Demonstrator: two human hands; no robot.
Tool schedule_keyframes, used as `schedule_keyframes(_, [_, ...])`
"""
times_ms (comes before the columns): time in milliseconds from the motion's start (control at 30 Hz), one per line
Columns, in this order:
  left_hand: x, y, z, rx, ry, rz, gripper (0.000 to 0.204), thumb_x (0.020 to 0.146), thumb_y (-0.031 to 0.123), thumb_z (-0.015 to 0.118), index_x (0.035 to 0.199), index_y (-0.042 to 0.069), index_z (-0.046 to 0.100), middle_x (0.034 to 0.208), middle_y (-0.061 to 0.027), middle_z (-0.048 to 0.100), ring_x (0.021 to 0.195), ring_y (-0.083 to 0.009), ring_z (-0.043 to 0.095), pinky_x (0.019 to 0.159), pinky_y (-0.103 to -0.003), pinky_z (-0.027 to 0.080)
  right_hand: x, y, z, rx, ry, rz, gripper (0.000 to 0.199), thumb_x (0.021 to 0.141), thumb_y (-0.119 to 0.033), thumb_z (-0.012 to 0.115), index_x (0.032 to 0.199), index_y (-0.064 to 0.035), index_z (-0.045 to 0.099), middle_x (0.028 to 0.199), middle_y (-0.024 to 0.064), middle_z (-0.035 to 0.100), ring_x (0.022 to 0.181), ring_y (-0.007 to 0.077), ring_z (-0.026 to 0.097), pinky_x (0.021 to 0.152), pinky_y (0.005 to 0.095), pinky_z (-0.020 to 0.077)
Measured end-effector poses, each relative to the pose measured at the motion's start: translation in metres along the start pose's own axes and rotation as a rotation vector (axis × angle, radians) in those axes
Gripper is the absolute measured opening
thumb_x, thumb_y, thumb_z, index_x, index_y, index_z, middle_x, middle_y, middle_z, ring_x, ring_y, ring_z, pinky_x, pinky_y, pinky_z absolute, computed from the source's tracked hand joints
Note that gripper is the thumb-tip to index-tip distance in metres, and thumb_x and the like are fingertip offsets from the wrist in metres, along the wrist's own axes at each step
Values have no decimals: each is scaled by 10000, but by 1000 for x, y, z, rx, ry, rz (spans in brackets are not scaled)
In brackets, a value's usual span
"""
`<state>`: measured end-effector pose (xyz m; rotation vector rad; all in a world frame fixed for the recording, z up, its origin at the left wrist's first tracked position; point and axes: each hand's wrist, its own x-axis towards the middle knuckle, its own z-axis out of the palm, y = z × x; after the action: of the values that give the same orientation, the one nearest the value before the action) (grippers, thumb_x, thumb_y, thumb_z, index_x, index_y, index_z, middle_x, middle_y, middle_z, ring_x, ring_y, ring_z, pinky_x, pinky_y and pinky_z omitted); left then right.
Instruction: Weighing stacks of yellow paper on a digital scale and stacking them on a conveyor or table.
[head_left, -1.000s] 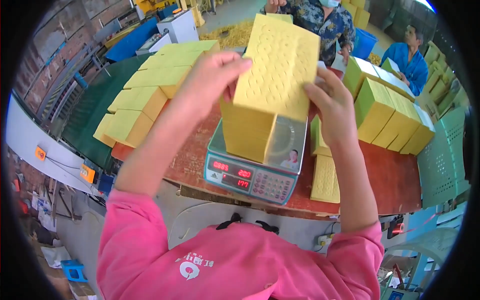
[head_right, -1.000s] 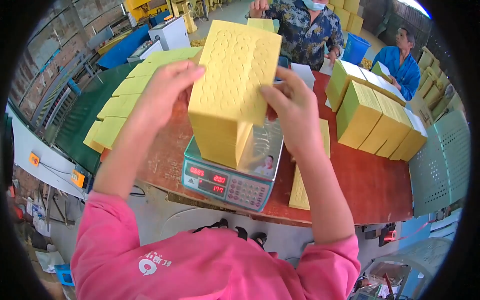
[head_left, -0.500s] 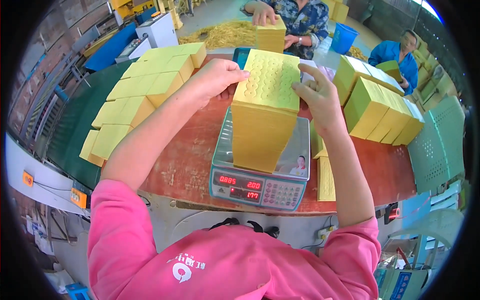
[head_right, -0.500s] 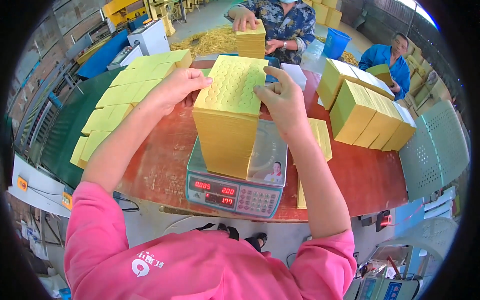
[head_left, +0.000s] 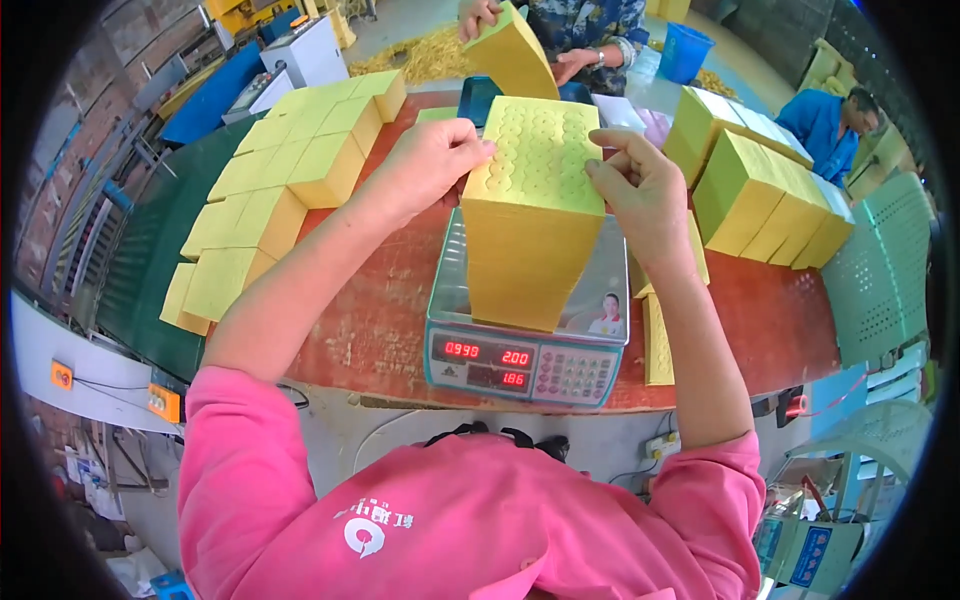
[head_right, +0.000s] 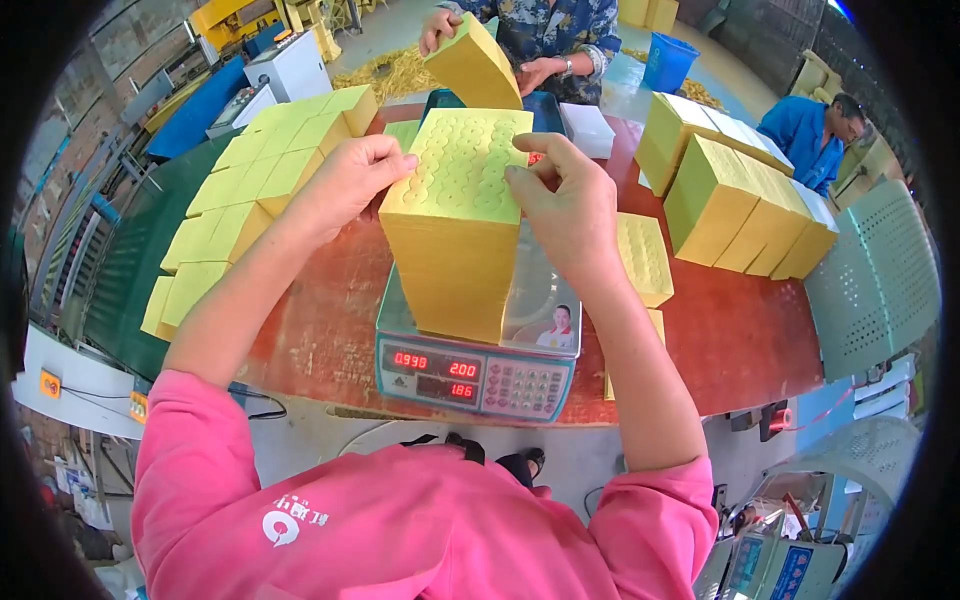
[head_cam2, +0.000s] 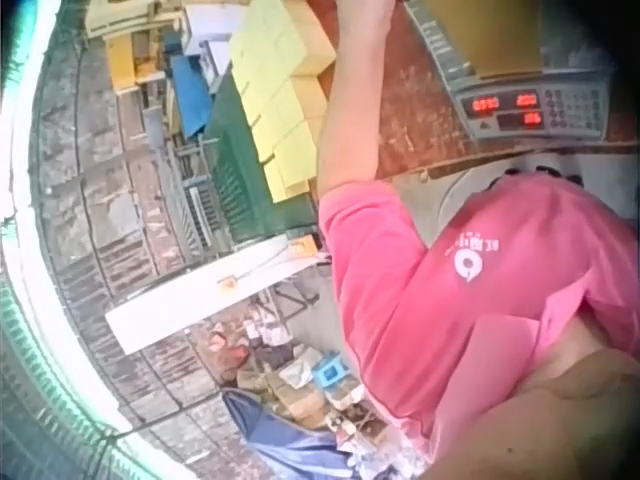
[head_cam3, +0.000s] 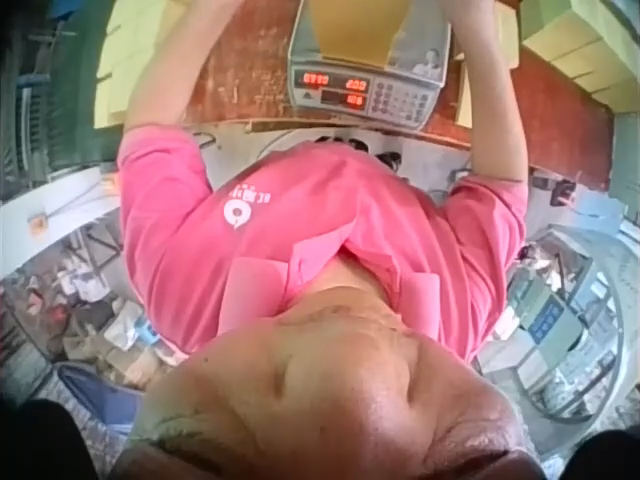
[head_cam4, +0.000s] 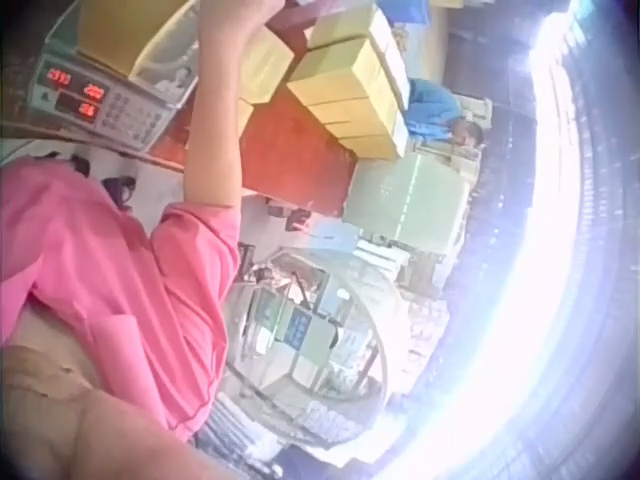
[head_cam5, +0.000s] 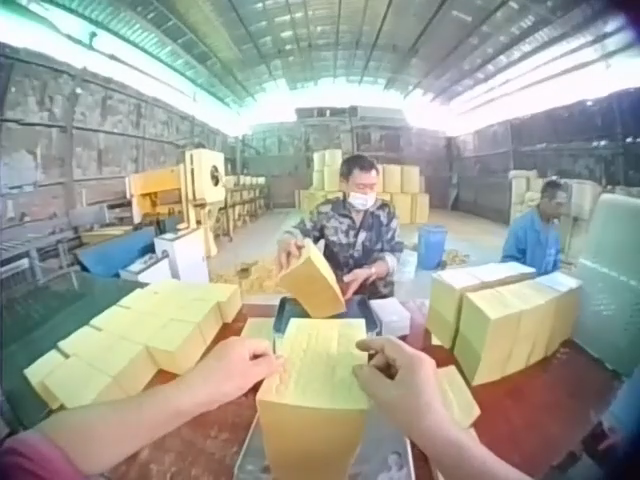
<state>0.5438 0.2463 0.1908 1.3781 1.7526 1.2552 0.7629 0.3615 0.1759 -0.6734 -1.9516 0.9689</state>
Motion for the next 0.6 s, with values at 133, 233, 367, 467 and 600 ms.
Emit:
schedule_keyframes(133, [-6, -6, 9, 252, 209, 186, 365, 996, 360, 548, 732, 110, 510, 623, 28, 526, 520, -43, 478, 472, -221, 386, -14, 4, 2, 50, 123, -32, 279, 866, -75, 664, 1135, -3, 650, 706, 13, 604, 640, 65, 553, 615, 246, 460])
schedule_keyframes(233, [-20, -25, -2, -94, 383, 74, 381, 999, 392, 523, 742, 111, 525, 617, 16, 530, 519, -57, 478, 485, -220, 378, -27, 11, -6, 218, 241, -39, 249, 890, -45, 631, 1134, -1, 652, 702, -5, 584, 641, 58, 540, 606, 229, 451])
schedule_keyframes(367, [-45, -43, -16, -192, 487, -51, 389, 1001, 406, 506, 742, 117, 526, 611, 8, 530, 495, -72, 453, 463, -220, 342, -59, 30, -9, 367, 358, 36, 232, 912, -17, 583, 1133, 11, 648, 691, -20, 545, 636, 53, 515, 588, 207, 426])
schedule_keyframes(467, [-62, -67, -26, -231, 529, -43, 383, 1006, 396, 490, 742, 119, 522, 605, -1, 532, 498, -80, 447, 475, -227, 333, -83, 42, -4, 391, 376, 157, 248, 927, -47, 546, 1146, 27, 635, 691, -10, 546, 643, 59, 502, 613, 209, 411])
schedule_keyframes(600, [-73, -94, -22, -284, 510, -103, 355, 979, 397, 524, 769, 111, 540, 619, -13, 556, 519, -93, 477, 492, -245, 349, -96, 63, 5, 423, 341, 251, 253, 922, -67, 548, 1136, 34, 637, 705, 1, 553, 656, 67, 506, 629, 212, 413])
